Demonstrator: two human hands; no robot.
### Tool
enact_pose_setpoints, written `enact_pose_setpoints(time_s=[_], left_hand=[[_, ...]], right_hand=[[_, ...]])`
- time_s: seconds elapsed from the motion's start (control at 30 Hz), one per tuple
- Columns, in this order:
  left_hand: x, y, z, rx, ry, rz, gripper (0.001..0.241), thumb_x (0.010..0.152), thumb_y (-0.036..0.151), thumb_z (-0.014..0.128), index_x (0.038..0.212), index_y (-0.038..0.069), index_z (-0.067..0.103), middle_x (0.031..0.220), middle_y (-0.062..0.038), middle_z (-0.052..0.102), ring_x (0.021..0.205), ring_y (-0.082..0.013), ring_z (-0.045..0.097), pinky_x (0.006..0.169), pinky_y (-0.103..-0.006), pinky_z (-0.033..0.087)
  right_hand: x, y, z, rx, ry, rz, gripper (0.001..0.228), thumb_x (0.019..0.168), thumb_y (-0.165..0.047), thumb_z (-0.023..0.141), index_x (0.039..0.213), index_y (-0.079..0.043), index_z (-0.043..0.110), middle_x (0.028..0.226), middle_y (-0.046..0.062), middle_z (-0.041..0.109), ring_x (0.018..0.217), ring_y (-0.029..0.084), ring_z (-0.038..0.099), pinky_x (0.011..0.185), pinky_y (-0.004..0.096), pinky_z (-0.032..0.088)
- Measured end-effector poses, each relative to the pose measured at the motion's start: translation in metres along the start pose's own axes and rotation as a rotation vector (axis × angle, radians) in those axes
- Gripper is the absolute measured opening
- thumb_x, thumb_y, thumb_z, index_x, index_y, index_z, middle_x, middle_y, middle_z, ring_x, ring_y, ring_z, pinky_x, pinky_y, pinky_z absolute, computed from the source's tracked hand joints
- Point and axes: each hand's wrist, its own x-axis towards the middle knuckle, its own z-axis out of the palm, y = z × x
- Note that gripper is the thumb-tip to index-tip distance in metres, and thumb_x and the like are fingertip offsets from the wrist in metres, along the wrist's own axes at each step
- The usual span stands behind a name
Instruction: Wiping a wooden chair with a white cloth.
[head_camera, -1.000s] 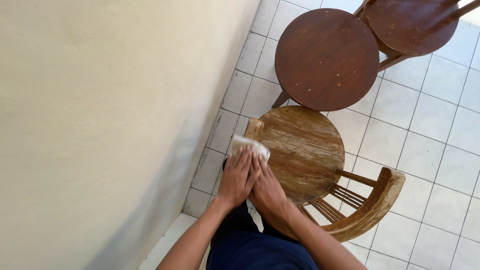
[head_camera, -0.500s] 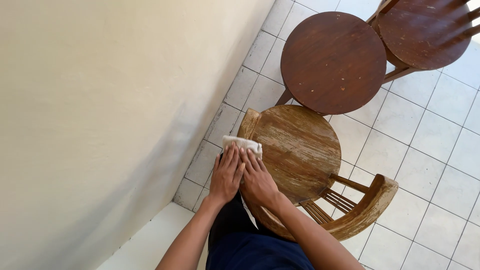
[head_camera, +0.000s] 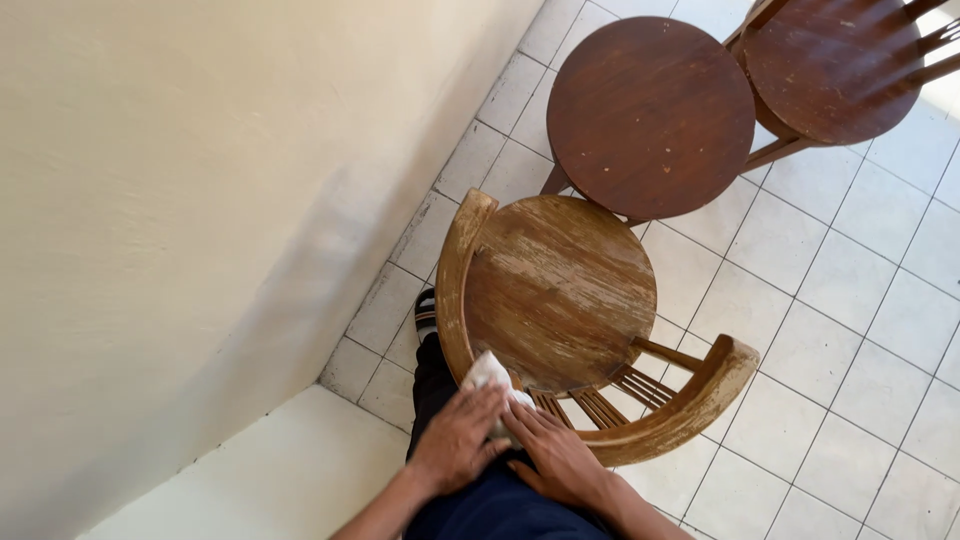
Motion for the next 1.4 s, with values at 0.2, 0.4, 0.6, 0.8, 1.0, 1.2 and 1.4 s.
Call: enact_pose_setpoints(time_s=[0.2,0.4,0.6,0.8,1.0,1.2,1.4], left_hand=[[0.048,-0.038,-0.068,0.189,0.092,-0.163,0.072,0.106,0.056,0.023,0.148,0.004,0.049,0.16,-0.012,0.041,0.154,-0.0278,0.027,0.127,-0.0489,0.011],[0.036,-0.021,-0.059,0.252,-0.014,-0.1,0.075,0.107,0.057,0.025,0.151,-0.001,0.044,0.161,-0.015,0.039,0.156,-0.0288,0.022,0.127,-0.0475,0.008],[0.003,0.008,-0.056,0.117,-0.195,0.064,0.077,0.105,0.059,0.027,0.155,0.002,0.041,0.163,-0.013,0.036,0.155,-0.0269,0.02,0.125,-0.0482,0.007],[0.06,-0.071,-0.105,0.437,-0.213,0.083,0.076,0.106,0.06,0.027,0.156,0.005,0.039,0.162,-0.009,0.037,0.155,-0.0229,0.024,0.128,-0.0477,0.009],[0.11,-0.096,-0.14,0.476,-0.054,0.134,0.072,0.106,0.055,0.026,0.149,0.0,0.043,0.16,-0.013,0.041,0.154,-0.0273,0.027,0.126,-0.0482,0.009],[0.063,-0.087,-0.137,0.276,-0.33,0.317,0.08,0.106,0.062,0.03,0.152,-0.002,0.043,0.16,-0.017,0.041,0.155,-0.028,0.027,0.128,-0.0469,0.007],[0.113,-0.141,-0.145,0.481,-0.41,0.517,0.073,0.107,0.057,0.028,0.152,0.003,0.046,0.159,-0.016,0.044,0.154,-0.0243,0.03,0.13,-0.0467,0.006]], right_hand=[[0.082,-0.035,-0.034,-0.02,0.268,-0.002,0.097,0.089,-0.04,0.069,0.153,0.016,0.021,0.161,0.034,0.021,0.152,0.043,0.021,0.123,0.049,0.015],[0.039,-0.034,-0.013,-0.121,0.221,-0.016,0.084,0.093,-0.04,0.067,0.151,0.008,0.03,0.16,0.031,0.025,0.152,0.044,0.019,0.124,0.054,0.01],[-0.013,-0.025,0.021,-0.019,0.228,-0.037,0.087,0.094,-0.038,0.068,0.158,0.004,0.026,0.167,0.023,0.024,0.156,0.038,0.016,0.123,0.053,0.008],[0.079,-0.053,-0.019,-0.045,0.321,0.061,0.095,0.091,-0.043,0.067,0.153,0.011,0.021,0.161,0.035,0.017,0.153,0.045,0.012,0.123,0.053,0.009],[0.15,-0.057,-0.06,-0.032,0.454,0.229,0.094,0.089,-0.042,0.067,0.15,0.015,0.024,0.161,0.037,0.017,0.151,0.045,0.018,0.123,0.053,0.013],[0.075,-0.073,0.002,0.057,0.367,0.193,0.093,0.091,-0.043,0.069,0.154,0.005,0.021,0.163,0.031,0.02,0.153,0.043,0.015,0.12,0.054,0.013],[0.12,-0.071,-0.02,0.158,0.473,0.219,0.104,0.091,-0.046,0.068,0.153,0.014,0.011,0.16,0.039,0.013,0.151,0.047,0.012,0.121,0.053,0.014]])
